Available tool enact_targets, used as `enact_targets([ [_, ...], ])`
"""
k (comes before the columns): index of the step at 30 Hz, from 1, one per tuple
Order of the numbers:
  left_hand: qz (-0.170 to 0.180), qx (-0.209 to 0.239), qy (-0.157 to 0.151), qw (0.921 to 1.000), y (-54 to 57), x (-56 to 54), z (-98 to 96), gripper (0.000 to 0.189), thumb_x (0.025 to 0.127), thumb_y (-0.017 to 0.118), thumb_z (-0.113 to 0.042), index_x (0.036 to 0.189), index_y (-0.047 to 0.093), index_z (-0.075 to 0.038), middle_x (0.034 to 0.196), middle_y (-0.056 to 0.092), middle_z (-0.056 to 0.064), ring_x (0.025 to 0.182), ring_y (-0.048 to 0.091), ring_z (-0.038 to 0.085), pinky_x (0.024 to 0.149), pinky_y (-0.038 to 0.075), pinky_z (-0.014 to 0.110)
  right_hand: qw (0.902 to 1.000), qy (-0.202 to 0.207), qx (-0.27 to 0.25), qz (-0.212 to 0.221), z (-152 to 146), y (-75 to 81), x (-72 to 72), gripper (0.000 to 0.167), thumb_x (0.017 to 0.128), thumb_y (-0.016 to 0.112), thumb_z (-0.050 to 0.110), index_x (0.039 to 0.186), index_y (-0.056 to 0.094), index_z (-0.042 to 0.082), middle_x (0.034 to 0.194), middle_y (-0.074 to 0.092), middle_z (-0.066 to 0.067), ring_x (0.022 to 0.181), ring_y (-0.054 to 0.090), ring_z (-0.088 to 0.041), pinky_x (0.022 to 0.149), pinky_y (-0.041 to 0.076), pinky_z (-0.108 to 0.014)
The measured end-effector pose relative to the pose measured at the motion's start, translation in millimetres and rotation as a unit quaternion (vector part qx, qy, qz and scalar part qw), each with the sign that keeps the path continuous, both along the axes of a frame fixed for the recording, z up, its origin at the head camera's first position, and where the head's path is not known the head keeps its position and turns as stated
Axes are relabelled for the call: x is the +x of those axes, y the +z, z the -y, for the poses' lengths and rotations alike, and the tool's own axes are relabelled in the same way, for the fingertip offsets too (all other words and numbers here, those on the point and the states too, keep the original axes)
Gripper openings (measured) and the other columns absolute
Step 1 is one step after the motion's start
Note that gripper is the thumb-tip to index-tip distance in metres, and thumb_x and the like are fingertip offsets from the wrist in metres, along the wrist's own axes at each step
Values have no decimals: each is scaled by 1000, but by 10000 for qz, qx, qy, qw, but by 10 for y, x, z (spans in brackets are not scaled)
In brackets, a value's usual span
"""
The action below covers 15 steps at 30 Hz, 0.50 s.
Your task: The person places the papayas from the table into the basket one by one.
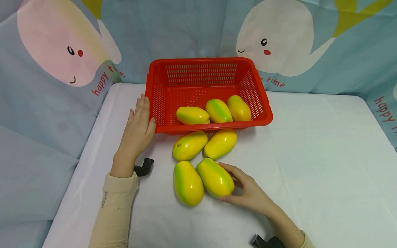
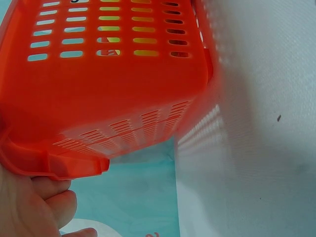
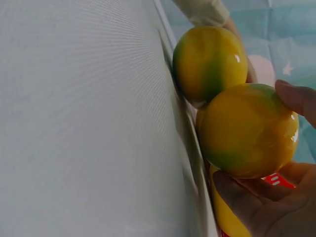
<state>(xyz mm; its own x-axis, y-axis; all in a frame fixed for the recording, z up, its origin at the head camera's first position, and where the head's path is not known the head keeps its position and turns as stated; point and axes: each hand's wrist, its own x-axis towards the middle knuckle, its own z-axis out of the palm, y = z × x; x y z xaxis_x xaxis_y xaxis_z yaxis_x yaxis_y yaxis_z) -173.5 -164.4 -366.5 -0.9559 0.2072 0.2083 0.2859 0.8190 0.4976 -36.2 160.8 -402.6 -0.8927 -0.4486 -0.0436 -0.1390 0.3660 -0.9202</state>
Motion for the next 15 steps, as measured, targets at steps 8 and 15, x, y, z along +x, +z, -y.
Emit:
enact_targets([
  [8,5,-10,4,10000,-7,0,2,62,97,34,-22,149,12,3,157,7,14,144,6,28,113,5,53,9997,-60,-137,193,9,19,-3,78,75,80,22,143,39,20,139,45,6,121,48,-15,96,45,-32],
  [15,23,7,4,10000,-1,-1,2,62,97,34,-23,149,12,3,157,7,13,144,6,28,113,5,53,9994,-56,-266,192,4,16,-3,79,76,80,20,143,39,19,140,45,6,122,47,-16,97,44,-31],
])
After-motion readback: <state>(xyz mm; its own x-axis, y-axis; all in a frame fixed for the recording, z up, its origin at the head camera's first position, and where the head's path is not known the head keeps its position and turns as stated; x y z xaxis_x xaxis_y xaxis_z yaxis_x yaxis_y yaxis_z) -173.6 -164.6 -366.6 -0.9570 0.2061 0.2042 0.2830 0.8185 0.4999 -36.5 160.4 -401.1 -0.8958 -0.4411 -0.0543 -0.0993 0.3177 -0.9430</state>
